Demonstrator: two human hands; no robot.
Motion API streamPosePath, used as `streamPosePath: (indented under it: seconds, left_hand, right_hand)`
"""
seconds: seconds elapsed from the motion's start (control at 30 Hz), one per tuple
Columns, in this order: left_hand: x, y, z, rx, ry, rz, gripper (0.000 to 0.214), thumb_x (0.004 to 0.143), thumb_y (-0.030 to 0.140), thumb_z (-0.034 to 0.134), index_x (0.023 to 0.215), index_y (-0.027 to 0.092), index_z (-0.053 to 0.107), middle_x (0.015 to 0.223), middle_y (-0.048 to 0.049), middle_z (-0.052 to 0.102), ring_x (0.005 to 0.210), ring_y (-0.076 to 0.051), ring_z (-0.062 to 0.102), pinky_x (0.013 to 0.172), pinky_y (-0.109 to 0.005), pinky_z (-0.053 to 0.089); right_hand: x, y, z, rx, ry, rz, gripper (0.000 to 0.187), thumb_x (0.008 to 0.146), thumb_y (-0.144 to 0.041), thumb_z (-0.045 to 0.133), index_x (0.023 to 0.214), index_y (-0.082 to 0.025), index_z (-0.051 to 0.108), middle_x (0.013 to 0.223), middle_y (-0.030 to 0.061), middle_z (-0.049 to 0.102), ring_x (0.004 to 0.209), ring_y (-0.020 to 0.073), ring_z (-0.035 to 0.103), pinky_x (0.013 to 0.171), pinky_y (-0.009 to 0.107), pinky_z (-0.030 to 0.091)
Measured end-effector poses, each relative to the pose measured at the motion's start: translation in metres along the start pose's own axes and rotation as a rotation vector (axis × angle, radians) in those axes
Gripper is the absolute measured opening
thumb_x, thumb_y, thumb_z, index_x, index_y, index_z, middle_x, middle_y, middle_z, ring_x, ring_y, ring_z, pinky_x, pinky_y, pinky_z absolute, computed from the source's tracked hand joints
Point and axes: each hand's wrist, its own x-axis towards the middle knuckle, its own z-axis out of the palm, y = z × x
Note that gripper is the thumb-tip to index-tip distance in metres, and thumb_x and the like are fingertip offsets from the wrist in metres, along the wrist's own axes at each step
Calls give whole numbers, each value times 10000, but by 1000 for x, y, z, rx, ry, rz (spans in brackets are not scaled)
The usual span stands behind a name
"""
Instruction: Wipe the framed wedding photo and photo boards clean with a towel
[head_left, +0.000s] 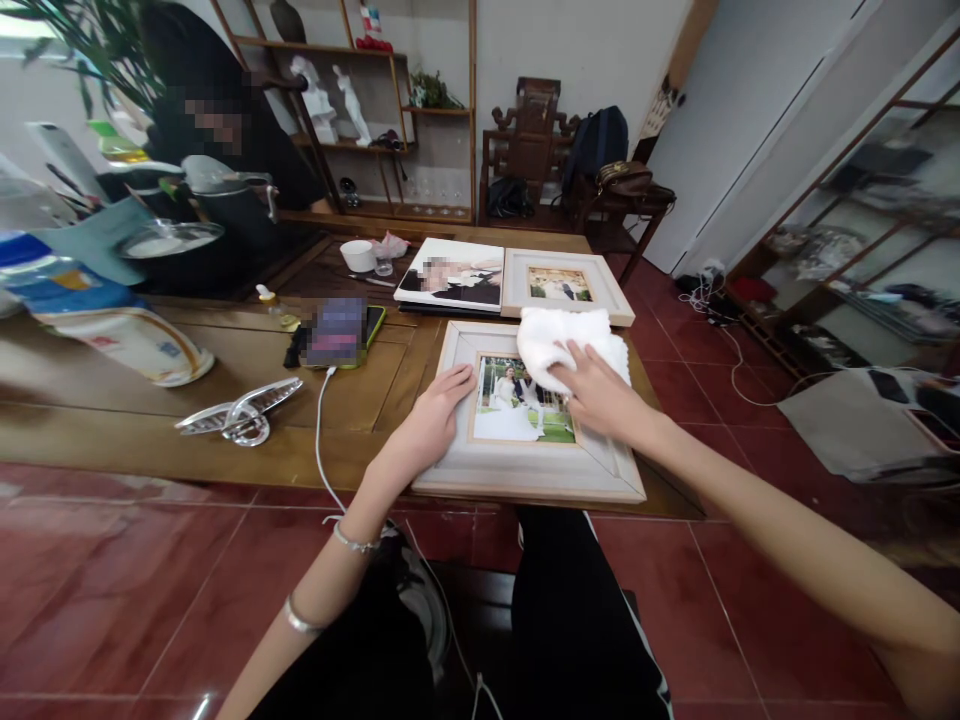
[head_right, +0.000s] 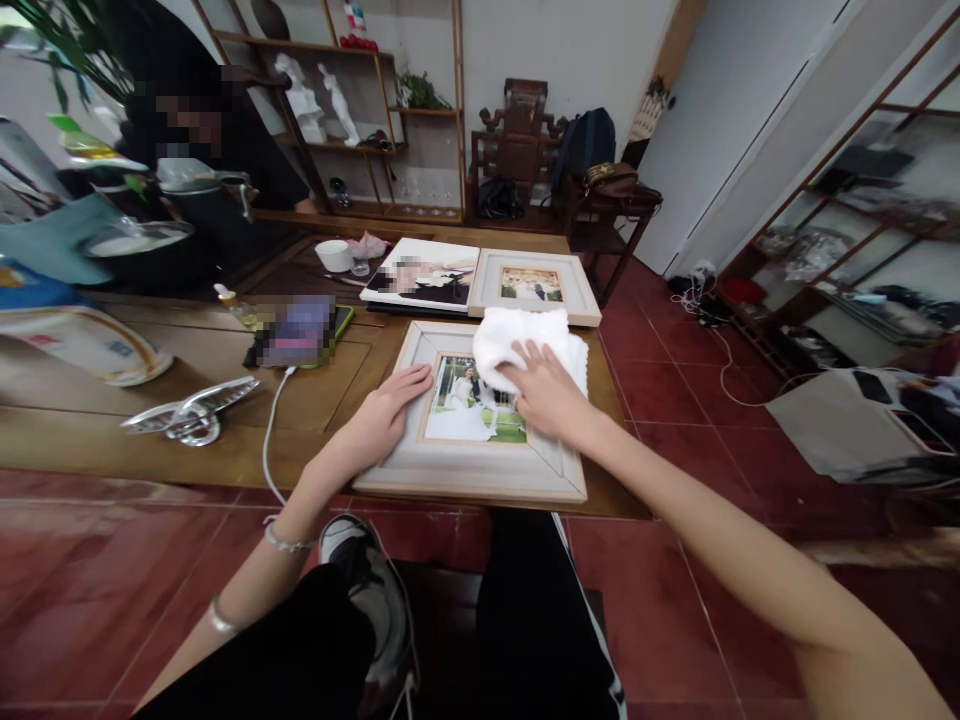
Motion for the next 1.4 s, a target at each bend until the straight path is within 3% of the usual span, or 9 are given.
streamPosePath:
  seconds: [0.1,0.2,0.47,0.6,0.7,0.9,1.07,1.2,1.4]
  left_hand:
    - [-1,-1,1,-7,10,-4,589,772,-26,371,1308,108,575,1412,-141,524,1371,-252,416,1153,-507,343]
    - [-1,0,2,4,28,-15,559,788,-16,365,1295,82,581,1397,-155,536,1361,-249,432,1155,-490,346]
    - [-1,6,2,-1,53,-37,559,806,-6,353,1316,94,559,1396,-141,541,1358,-237,436,1155,-492,343]
    - [-1,9,1,14,13,-44,513,872,39,330,1350,60,517,1428,-169,500,1384,-229,397,1167,-465,324]
    - [-1,11,0,-1,-4,-57,472,935,108,321,1374,84,493,1454,-158,472,1401,-222,365,1164,-479,321]
    - [-2,15,-1,-5,-44,-99,464,952,131,325,1390,137,477,1484,-121,443,1410,-225,347,1154,-528,312]
    - [-2,14,0,-2,-21,-104,501,906,80,335,1381,111,490,1465,-145,461,1404,-241,356,1149,-529,324]
    - [-2,11,3,8,2,-88,519,880,57,335,1376,62,485,1454,-174,465,1397,-244,365,1148,-511,335]
    - [-1,11,2,18,6,-68,525,868,50,336,1366,77,497,1441,-174,481,1392,-239,374,1151,-494,335]
  right_hand:
    - [27,12,3,-27,18,-8,655,774,-44,453,1410,-203,474,1592,94,246,1462,394,151,1160,619,185]
    - [23,3,5,-33,-12,-61,637,765,-26,438,1359,-231,543,1599,75,227,1452,442,117,1123,691,161]
    - [-84,-64,-30,73,-275,-166,610,726,3,446,1278,-192,617,1557,124,319,1434,429,202,1116,664,250]
    - [-102,-75,-35,126,-311,-212,626,718,-10,462,1285,-232,604,1561,86,323,1437,398,228,1122,632,287]
    - [-80,-65,-19,113,-201,-185,630,726,-34,484,1311,-245,581,1573,87,296,1451,400,176,1133,656,223]
    - [7,-13,2,0,-4,-57,610,772,-68,470,1352,-242,542,1599,77,226,1459,429,107,1124,703,117]
    - [38,-10,2,-17,-6,-52,633,768,-33,416,1362,-217,538,1612,54,182,1448,479,28,1065,779,109]
    - [1,-46,-5,16,-125,-138,600,750,-31,433,1297,-207,604,1587,74,261,1433,493,118,1054,779,161]
    - [-73,-86,-40,146,-312,-291,511,755,-55,470,1197,-219,669,1547,65,349,1413,433,274,1070,679,325]
